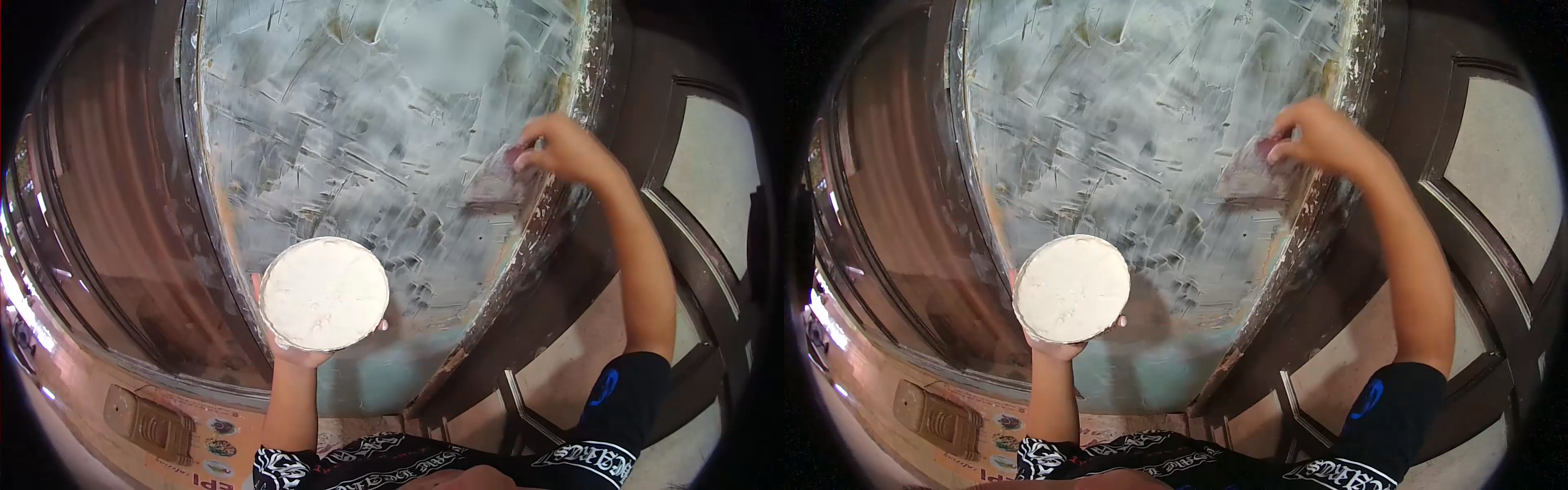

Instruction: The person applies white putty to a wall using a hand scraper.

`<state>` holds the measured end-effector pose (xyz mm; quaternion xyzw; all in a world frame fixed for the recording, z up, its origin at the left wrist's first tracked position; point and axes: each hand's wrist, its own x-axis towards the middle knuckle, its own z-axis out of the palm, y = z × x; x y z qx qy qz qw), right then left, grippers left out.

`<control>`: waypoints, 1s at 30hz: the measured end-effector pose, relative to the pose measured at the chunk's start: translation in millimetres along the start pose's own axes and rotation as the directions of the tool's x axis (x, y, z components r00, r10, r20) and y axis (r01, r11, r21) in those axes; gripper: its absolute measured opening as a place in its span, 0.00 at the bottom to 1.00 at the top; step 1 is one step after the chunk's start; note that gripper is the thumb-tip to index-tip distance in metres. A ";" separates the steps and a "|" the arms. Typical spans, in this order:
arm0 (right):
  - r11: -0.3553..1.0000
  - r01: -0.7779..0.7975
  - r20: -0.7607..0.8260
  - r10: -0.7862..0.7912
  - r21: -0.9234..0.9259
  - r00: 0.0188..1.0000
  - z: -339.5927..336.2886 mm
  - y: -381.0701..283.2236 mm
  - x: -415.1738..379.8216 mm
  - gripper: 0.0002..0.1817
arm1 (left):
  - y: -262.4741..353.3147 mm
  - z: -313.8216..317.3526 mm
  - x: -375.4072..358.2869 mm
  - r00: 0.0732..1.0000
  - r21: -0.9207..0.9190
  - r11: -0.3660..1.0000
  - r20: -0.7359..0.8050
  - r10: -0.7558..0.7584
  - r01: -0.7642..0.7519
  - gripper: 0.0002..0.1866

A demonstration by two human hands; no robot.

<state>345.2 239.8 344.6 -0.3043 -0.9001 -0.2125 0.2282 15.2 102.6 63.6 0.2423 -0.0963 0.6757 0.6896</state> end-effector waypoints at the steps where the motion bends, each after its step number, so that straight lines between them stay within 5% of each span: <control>1: 1.000 0.001 -0.001 -0.001 -0.004 1.000 7.1 -0.6 3.9 0.13 | 1.1 -8.2 0.9 0.999 0.039 0.999 -0.041 0.022 -0.020 0.52; 3: 0.981 0.015 -0.045 -0.024 -0.193 0.999 12.0 1.7 11.7 0.14 | -0.6 -6.8 2.6 0.997 0.039 0.999 -0.076 0.023 -0.020 0.52; 6: 0.980 -0.179 -0.182 0.161 -0.091 0.970 -41.4 31.0 41.7 0.15 | -1.7 -12.1 1.8 1.000 0.117 0.993 -0.025 0.018 -0.015 0.49; 9: 0.978 -0.126 -0.411 0.048 -0.165 0.910 -109.5 79.1 60.4 0.17 | -4.5 -6.9 2.0 0.998 0.132 0.991 -0.045 0.038 -0.032 0.49; 10: 0.957 -0.252 -0.355 0.187 -0.146 0.916 -132.9 100.0 63.1 0.16 | -3.4 -7.8 2.4 0.996 0.123 0.992 -0.076 0.051 -0.042 0.50; 12: 0.977 -0.214 -0.361 0.205 0.018 0.910 -143.2 100.9 55.0 0.15 | -0.2 -9.2 1.3 0.995 0.092 0.994 -0.078 0.070 -0.062 0.50; 13: 0.985 -0.151 -0.232 0.167 0.088 0.958 -121.0 61.3 40.3 0.14 | 1.9 -10.3 0.1 0.993 0.060 0.995 -0.085 0.083 -0.078 0.49; 15: 0.995 -0.091 -0.227 0.078 -0.045 0.971 -65.0 27.2 21.0 0.12 | 2.1 0.8 -0.6 0.996 0.008 0.998 -0.071 0.057 -0.056 0.49; 17: 0.994 -0.076 0.065 0.071 0.080 0.995 -13.0 -5.3 4.0 0.12 | 3.1 0.5 -1.9 0.998 -0.044 0.998 -0.059 0.032 -0.035 0.49; 19: 0.999 0.003 0.130 0.002 -0.039 0.991 36.0 -18.6 -13.6 0.14 | 4.7 -8.4 -1.7 0.997 0.099 0.994 -0.054 0.057 -0.052 0.49; 23: 0.992 -0.029 0.148 0.048 -0.124 0.988 54.0 -22.6 -9.4 0.12 | 6.7 -7.9 -1.0 0.998 0.113 0.994 0.054 -0.011 0.005 0.49; 25: 0.968 -0.089 -0.047 0.081 -0.233 0.996 34.1 -2.7 8.9 0.11 | 6.8 -8.5 -1.8 0.995 -0.017 0.999 -0.087 0.038 -0.040 0.50; 26: 0.978 -0.153 -0.038 0.150 -0.141 0.988 15.0 8.1 23.4 0.12 | 6.2 -9.2 -2.0 0.986 -0.081 0.994 -0.158 0.056 -0.069 0.51; 27: 0.957 -0.167 -0.095 0.149 -0.237 0.984 -6.9 18.6 33.9 0.14 | 9.0 -21.3 -0.5 0.992 0.080 0.996 -0.113 0.056 -0.047 0.51; 29: 0.965 -0.242 -0.174 0.223 -0.098 0.959 -54.8 37.8 55.2 0.16 | 8.1 -15.7 0.8 0.994 0.071 0.996 -0.100 0.053 -0.046 0.51; 30: 0.985 -0.145 -0.247 0.117 -0.097 0.962 -74.8 61.5 63.4 0.16 | 7.5 -13.8 1.2 0.995 0.065 0.997 -0.090 0.046 -0.040 0.51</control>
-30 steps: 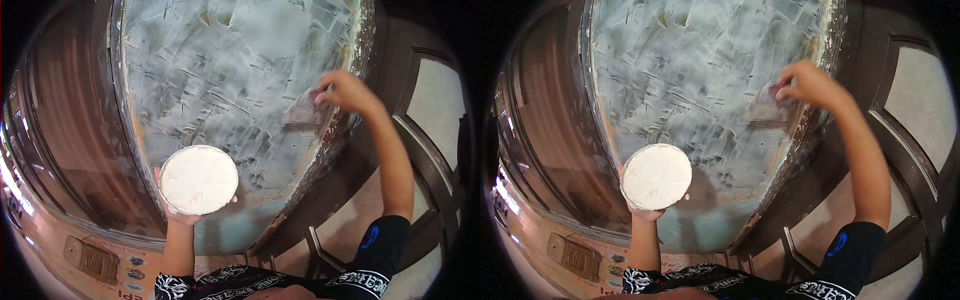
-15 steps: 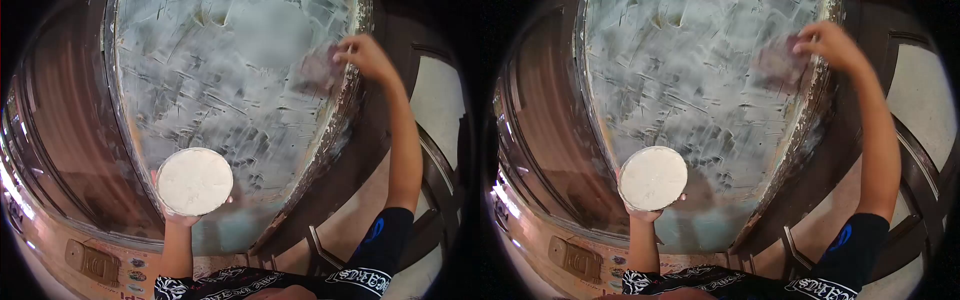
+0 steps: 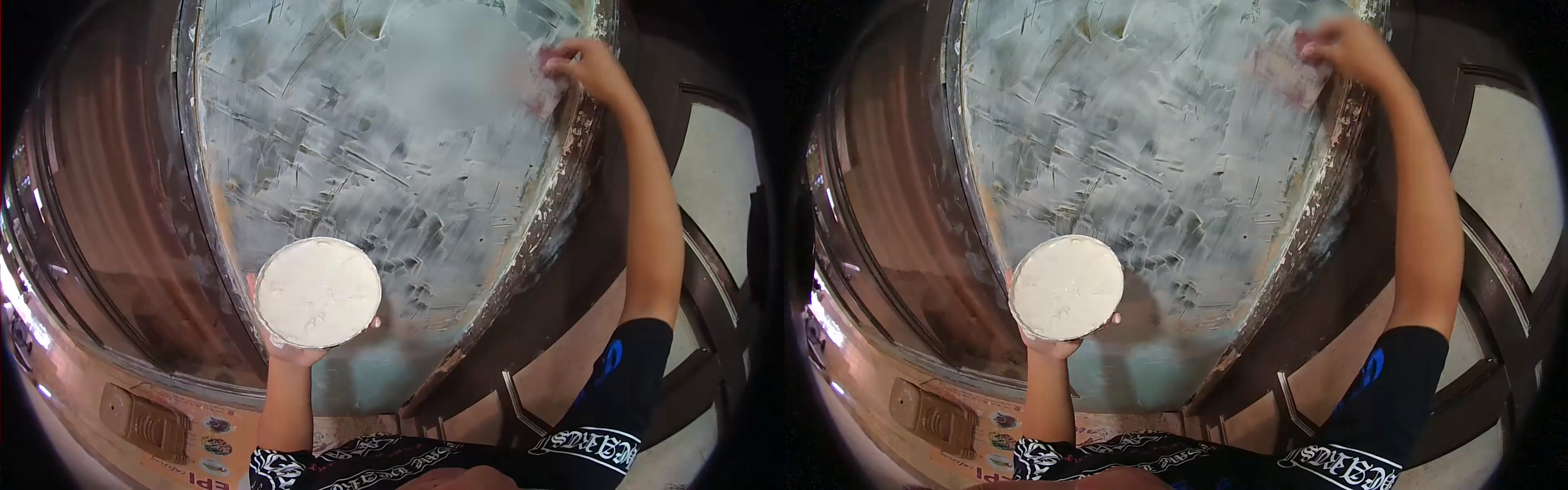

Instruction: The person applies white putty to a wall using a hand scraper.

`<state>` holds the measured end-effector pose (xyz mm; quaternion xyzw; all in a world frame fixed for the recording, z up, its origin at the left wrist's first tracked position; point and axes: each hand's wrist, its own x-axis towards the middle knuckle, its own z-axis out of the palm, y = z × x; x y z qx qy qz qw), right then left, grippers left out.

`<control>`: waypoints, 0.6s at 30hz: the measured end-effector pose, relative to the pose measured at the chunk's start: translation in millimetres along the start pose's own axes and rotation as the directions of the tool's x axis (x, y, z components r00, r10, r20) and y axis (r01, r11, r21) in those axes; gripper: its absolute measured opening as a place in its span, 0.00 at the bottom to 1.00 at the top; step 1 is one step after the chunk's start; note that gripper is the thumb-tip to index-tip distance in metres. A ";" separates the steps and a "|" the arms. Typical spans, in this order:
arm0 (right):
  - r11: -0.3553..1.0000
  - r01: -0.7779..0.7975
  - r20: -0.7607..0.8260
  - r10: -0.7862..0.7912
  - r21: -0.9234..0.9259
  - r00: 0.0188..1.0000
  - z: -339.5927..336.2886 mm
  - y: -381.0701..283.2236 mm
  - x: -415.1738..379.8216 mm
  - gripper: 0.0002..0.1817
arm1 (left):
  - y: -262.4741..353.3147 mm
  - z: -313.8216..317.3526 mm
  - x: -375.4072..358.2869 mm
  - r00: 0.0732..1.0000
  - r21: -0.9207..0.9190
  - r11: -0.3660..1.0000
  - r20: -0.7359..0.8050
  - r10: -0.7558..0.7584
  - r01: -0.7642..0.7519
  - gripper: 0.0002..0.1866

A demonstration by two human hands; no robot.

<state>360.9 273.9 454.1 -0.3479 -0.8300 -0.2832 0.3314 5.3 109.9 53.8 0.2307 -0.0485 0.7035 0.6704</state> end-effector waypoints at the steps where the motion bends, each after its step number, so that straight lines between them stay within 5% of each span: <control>1: 1.000 0.021 -0.008 -0.021 -0.020 1.000 -20.1 8.6 10.1 0.15 | -1.3 -5.1 -2.6 0.998 -0.051 0.997 -0.021 0.053 -0.054 0.51; 2: 0.999 0.041 -0.106 -0.038 0.028 0.994 -27.6 41.8 21.2 0.14 | 0.0 -4.1 -1.1 0.998 -0.046 0.998 -0.024 0.053 -0.054 0.51; 4: 0.993 -0.087 -0.105 0.094 0.074 0.990 -40.9 27.9 10.6 0.12 | 2.5 0.1 1.6 0.966 -0.002 0.998 0.251 -0.066 0.069 0.51; 5: 0.994 -0.073 -0.044 0.077 0.083 0.996 -34.0 15.0 -2.5 0.11 | 1.4 6.7 -1.6 0.995 -0.127 0.991 0.096 -0.032 0.044 0.52; 8: 0.992 -0.021 0.115 0.006 0.126 0.993 10.5 -54.1 -61.2 0.14 | 5.0 9.2 -1.2 0.992 -0.103 0.994 0.120 -0.031 0.043 0.51; 9: 0.987 -0.065 0.291 0.020 0.148 0.957 27.4 -72.0 -78.2 0.13 | 5.6 7.3 -0.4 0.992 -0.069 0.997 0.124 -0.034 0.043 0.51; 11: 0.993 0.065 0.423 -0.099 0.094 0.901 69.1 -78.4 -109.7 0.15 | 7.7 -1.9 0.6 0.992 -0.028 0.999 0.121 -0.035 0.039 0.51; 14: 0.992 0.125 0.275 -0.111 -0.034 0.955 89.0 -63.3 -108.9 0.15 | 7.5 -5.2 0.5 0.999 0.024 0.999 0.037 0.028 -0.029 0.50; 18: 0.994 -0.110 0.060 0.109 0.011 0.992 32.4 -16.9 -40.6 0.16 | 5.0 -4.1 4.3 0.999 0.079 0.997 0.038 0.019 -0.022 0.50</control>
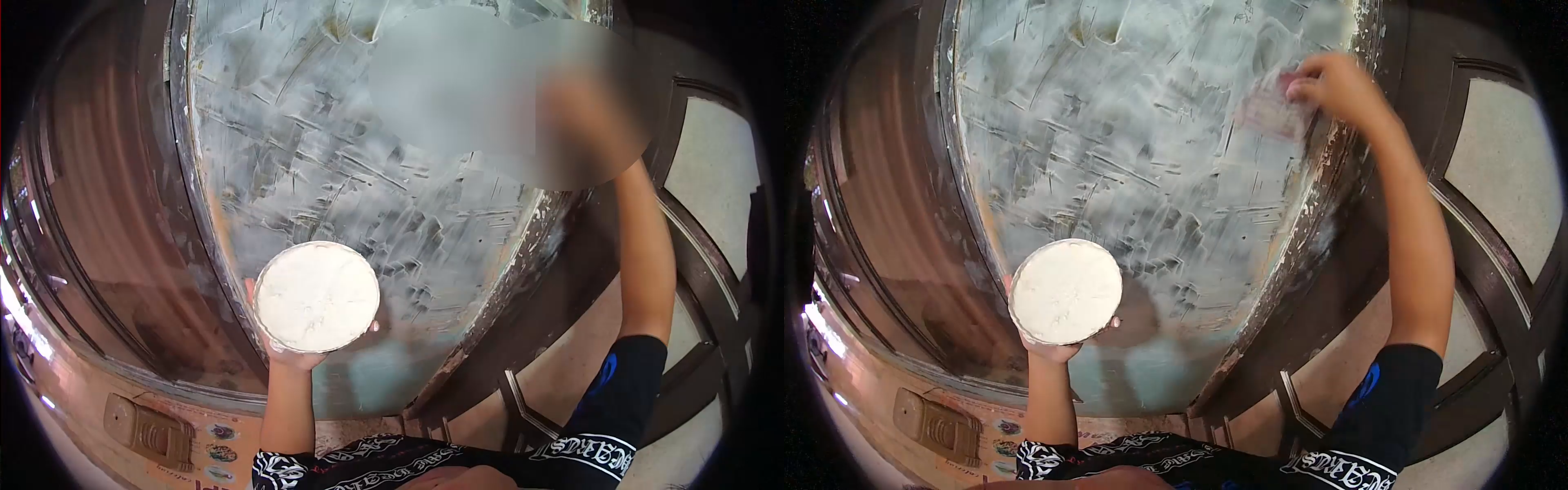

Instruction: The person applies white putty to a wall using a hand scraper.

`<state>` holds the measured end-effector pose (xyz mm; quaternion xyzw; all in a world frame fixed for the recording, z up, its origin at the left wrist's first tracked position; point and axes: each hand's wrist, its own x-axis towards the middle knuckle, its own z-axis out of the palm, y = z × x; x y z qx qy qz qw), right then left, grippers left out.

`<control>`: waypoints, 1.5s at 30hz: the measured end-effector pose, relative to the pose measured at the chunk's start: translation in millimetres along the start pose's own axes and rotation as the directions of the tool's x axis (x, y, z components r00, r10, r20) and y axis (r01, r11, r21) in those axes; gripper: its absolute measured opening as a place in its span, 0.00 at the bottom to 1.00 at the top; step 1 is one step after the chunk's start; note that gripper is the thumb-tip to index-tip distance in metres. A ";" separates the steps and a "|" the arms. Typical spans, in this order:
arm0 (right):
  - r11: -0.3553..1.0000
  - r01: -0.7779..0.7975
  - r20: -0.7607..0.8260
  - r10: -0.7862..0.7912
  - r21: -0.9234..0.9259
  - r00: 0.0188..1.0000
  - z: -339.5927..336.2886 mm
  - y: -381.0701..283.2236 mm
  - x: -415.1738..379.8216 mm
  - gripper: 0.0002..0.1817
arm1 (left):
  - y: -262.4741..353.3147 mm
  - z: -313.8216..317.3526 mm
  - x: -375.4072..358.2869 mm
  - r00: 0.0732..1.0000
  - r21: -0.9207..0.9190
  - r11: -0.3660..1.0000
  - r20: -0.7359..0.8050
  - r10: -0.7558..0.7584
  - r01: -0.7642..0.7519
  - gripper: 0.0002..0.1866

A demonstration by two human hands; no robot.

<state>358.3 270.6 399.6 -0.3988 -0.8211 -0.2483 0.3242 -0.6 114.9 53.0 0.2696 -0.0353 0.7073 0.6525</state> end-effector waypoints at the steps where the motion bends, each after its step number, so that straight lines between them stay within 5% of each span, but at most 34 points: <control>1: 1.000 0.026 -0.042 -0.026 -0.009 0.999 -23.5 11.6 15.8 0.16 | -0.7 0.8 0.0 1.000 -0.006 1.000 0.012 -0.008 0.008 0.50; 4: 0.984 0.019 -0.159 0.010 0.178 0.987 -67.2 32.1 31.1 0.15 | -1.2 6.1 -0.7 0.998 -0.074 0.997 0.060 -0.026 0.030 0.51; 6: 0.973 -0.030 -0.105 0.055 0.229 0.993 -64.8 21.1 14.3 0.13 | -0.5 9.9 -2.7 0.990 -0.204 0.976 0.134 -0.042 0.069 0.52; 8: 0.964 -0.002 0.117 -0.030 0.265 0.993 -36.6 -3.1 -10.4 0.13 | 3.2 5.3 -3.6 0.996 -0.263 0.963 0.082 -0.032 0.053 0.52; 11: 0.973 0.054 0.329 -0.128 0.225 0.936 36.3 -40.0 -57.3 0.15 | 5.3 -4.9 -4.5 0.979 -0.056 0.996 0.196 -0.064 0.076 0.53; 13: 0.971 0.085 0.385 -0.168 0.223 0.908 64.8 -41.9 -62.7 0.15 | 3.2 1.0 -8.2 0.999 -0.234 0.971 0.041 -0.032 0.041 0.51; 16: 0.990 0.133 0.224 -0.142 0.056 0.964 64.2 -35.0 -42.1 0.14 | 2.8 -6.0 -7.2 0.999 -0.029 0.999 0.012 -0.035 0.036 0.51; 21: 0.997 0.037 -0.075 -0.032 0.068 0.997 -34.2 16.8 37.0 0.17 | 0.9 -2.5 -7.2 1.000 -0.033 0.999 -0.014 0.010 -0.011 0.50; 22: 0.994 0.107 -0.127 -0.109 -0.021 0.986 -53.9 33.7 48.9 0.18 | 0.3 -1.1 -7.5 1.000 -0.030 0.999 -0.015 0.012 -0.012 0.50; 23: 0.992 0.073 -0.217 -0.050 0.101 0.975 -65.9 38.2 49.2 0.17 | 0.2 0.2 -7.5 1.000 -0.068 0.998 -0.001 0.004 -0.004 0.51; 26: 0.950 0.002 -0.139 0.044 0.312 0.989 -77.3 30.5 35.2 0.13 | 2.6 5.7 -9.2 1.000 -0.128 0.992 0.011 -0.003 0.004 0.51; 32: 0.954 0.190 0.155 -0.229 0.231 0.961 19.2 -41.1 -20.1 0.14 | 4.8 8.2 -8.8 0.997 -0.167 0.985 0.075 -0.020 0.032 0.51; 35: 0.976 0.030 0.119 -0.057 0.215 0.991 9.5 -30.3 6.0 0.14 | 2.4 3.1 -7.0 1.000 -0.168 0.986 -0.017 0.003 -0.006 0.51; 39: 0.997 0.039 -0.184 -0.025 0.074 0.983 -50.9 34.5 54.1 0.17 | 0.2 7.9 -11.9 0.998 -0.096 0.995 0.051 0.033 -0.028 0.51; 41: 0.946 0.010 -0.258 0.078 0.325 0.963 -67.7 77.5 60.9 0.19 | 3.6 5.0 -10.9 0.976 -0.045 0.999 0.217 -0.017 0.028 0.52; 42: 0.908 -0.129 -0.189 0.219 0.398 0.957 -79.1 68.7 48.4 0.17 | 4.2 6.2 -11.8 0.978 -0.044 0.999 0.207 -0.011 0.020 0.52; 45: 0.705 -0.069 -0.039 0.136 0.706 0.990 -53.7 49.1 22.8 0.15 | -1.1 15.1 -17.7 1.000 -0.218 0.976 -0.007 0.025 -0.026 0.51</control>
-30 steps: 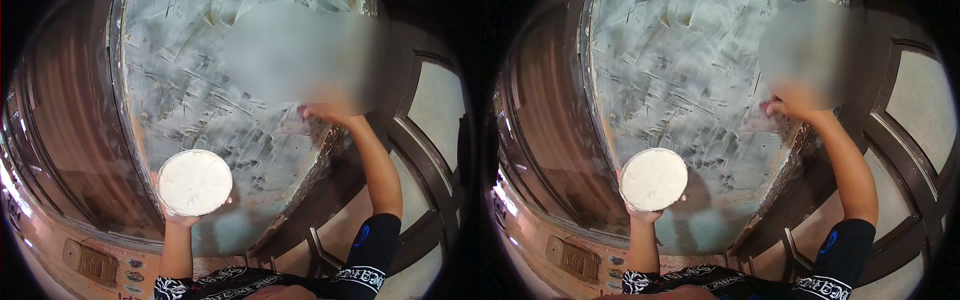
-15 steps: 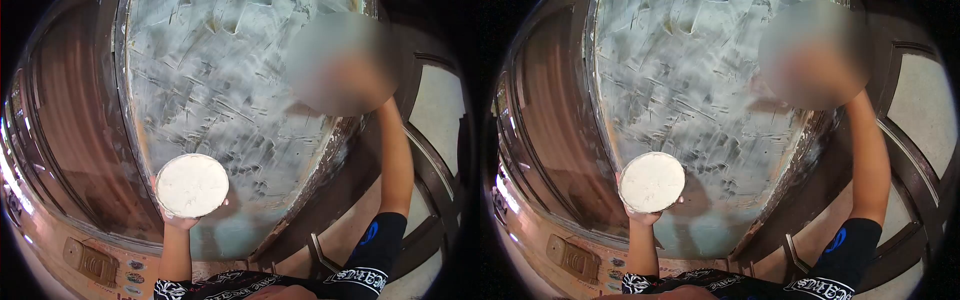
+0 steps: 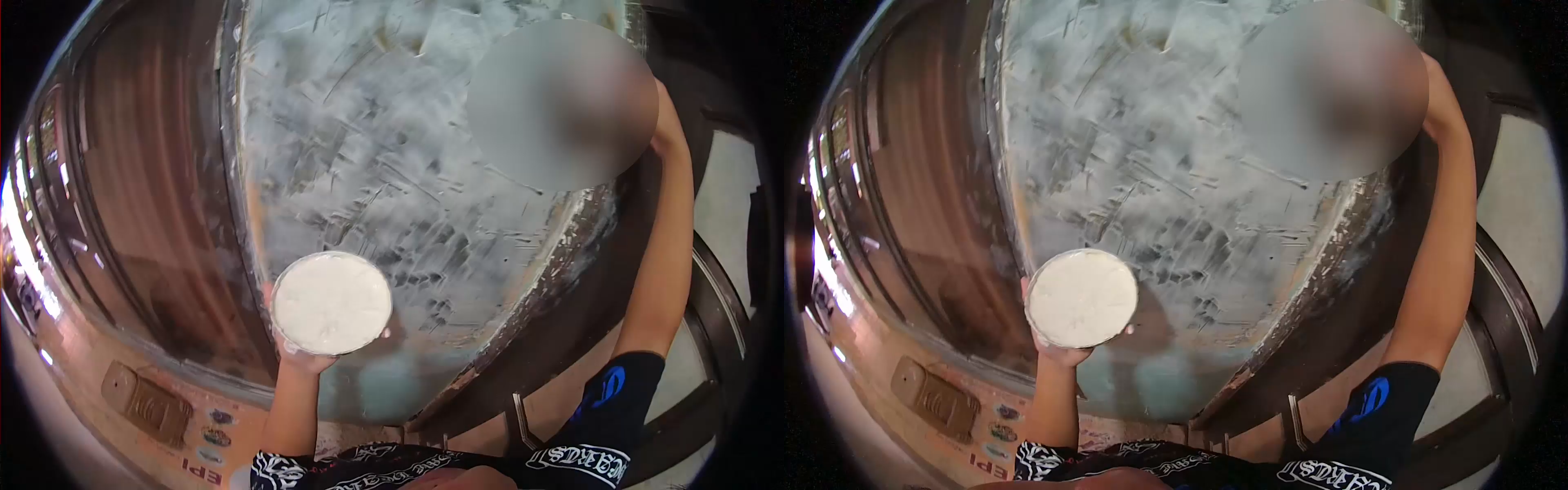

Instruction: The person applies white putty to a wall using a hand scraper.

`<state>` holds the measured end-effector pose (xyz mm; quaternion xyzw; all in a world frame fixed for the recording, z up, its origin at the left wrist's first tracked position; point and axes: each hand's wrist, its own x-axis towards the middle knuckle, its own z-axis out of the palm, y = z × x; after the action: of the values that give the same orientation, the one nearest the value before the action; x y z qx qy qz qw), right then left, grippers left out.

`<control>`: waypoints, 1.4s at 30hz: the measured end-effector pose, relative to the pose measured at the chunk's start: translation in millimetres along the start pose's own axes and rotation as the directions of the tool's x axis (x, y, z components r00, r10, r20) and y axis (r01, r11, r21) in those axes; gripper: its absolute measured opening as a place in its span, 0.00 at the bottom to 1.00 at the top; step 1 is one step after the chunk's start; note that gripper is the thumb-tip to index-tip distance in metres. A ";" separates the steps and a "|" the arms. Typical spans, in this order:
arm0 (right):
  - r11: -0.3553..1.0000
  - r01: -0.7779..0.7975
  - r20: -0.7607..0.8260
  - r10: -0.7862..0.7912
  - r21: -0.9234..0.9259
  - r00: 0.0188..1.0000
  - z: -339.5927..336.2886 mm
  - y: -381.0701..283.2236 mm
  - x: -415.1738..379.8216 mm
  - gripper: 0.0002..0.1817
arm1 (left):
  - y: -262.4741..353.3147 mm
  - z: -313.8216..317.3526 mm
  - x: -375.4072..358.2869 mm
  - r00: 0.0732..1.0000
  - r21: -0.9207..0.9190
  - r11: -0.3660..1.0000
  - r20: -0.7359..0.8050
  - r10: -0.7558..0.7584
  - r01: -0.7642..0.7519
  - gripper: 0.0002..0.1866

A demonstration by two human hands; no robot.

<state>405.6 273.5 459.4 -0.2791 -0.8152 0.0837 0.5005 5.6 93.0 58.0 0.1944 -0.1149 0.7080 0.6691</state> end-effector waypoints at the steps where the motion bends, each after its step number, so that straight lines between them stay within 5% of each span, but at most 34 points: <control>1: 0.994 -0.024 0.060 0.018 0.103 0.998 35.4 -13.2 -25.1 0.15 | -3.3 2.1 1.3 1.000 0.197 0.980 -0.002 0.013 -0.012 0.51; 3: 0.945 -0.153 0.271 0.073 0.288 0.960 102.6 -22.2 -76.9 0.16 | -4.8 -11.7 1.3 0.999 0.249 0.968 -0.042 0.015 -0.004 0.51; 4: 0.904 -0.075 0.097 0.037 0.422 0.995 152.2 -12.8 -107.1 0.18 | -6.8 -11.3 -1.6 0.998 0.250 0.968 -0.057 0.025 -0.010 0.51; 6: 0.752 -0.381 0.523 0.057 0.538 0.851 209.1 35.3 -152.2 0.21 | -14.2 -10.5 -8.8 0.999 0.238 0.971 -0.023 -0.032 0.036 0.52; 7: 0.769 -0.421 0.538 0.120 0.481 0.834 238.8 9.3 -178.5 0.23 | -17.4 -13.7 -13.0 0.999 0.242 0.970 -0.028 -0.021 0.027 0.52; 9: 0.576 -0.557 0.682 0.000 0.598 0.731 284.9 30.6 -199.8 0.19 | -18.4 -20.0 -22.3 0.998 0.118 0.991 0.004 -0.070 0.069 0.52; 11: 0.502 -0.614 0.692 0.040 0.610 0.720 316.2 41.8 -214.9 0.17 | -18.5 -21.9 -31.7 0.998 0.225 0.972 -0.016 -0.064 0.066 0.51; 14: 0.425 -0.677 0.704 0.120 0.601 0.700 342.4 39.4 -229.1 0.16 | -10.5 -28.5 -48.2 0.978 -0.107 0.981 0.152 -0.144 0.161 0.51; 18: 0.405 -0.697 0.707 0.155 0.592 0.690 369.3 23.4 -241.3 0.15 | 0.3 -29.9 -68.4 0.962 0.103 0.979 0.192 -0.193 0.176 0.52; 23: 0.375 -0.704 0.698 0.180 0.603 0.693 405.4 11.3 -251.6 0.15 | 16.1 -37.8 -98.4 0.984 -0.137 0.975 0.016 -0.175 0.175 0.51; 25: 0.424 -0.683 0.660 0.227 0.595 0.716 419.8 10.7 -257.3 0.14 | 22.2 -36.4 -107.0 0.985 0.269 0.951 -0.118 -0.128 0.156 0.51; 27: 0.333 -0.718 0.651 0.304 0.611 0.695 428.5 3.8 -263.1 0.13 | 27.0 -38.6 -116.3 0.978 0.388 0.902 -0.160 -0.136 0.189 0.51; 33: 0.251 -0.732 0.638 0.366 0.633 0.678 457.2 24.7 -297.9 0.10 | 29.1 -66.8 -137.1 0.959 0.170 0.944 -0.047 -0.278 0.282 0.50; 35: 0.238 -0.776 0.686 0.365 0.585 0.629 456.8 30.8 -309.6 0.09 | 26.8 -72.0 -143.3 0.944 -0.100 0.940 0.083 -0.319 0.327 0.50; 39: 0.249 -0.710 0.492 0.570 0.659 0.657 451.4 12.1 -326.5 0.09 | 37.8 -80.9 -157.8 0.959 -0.273 0.921 0.020 -0.284 0.278 0.51; 41: 0.209 -0.684 0.542 0.469 0.699 0.697 445.2 20.0 -332.5 0.11 | 47.6 -79.9 -157.2 0.961 -0.013 0.961 0.034 -0.275 0.276 0.51; 42: 0.165 -0.633 0.498 0.484 0.756 0.720 441.5 7.2 -331.4 0.13 | 51.4 -72.4 -158.4 0.962 0.135 0.954 -0.101 -0.254 0.266 0.52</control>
<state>141.1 164.1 -12.6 -0.2398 -0.5077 0.7005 0.4405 -49.6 -23.4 -69.9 0.2274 -0.0077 0.6277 0.7445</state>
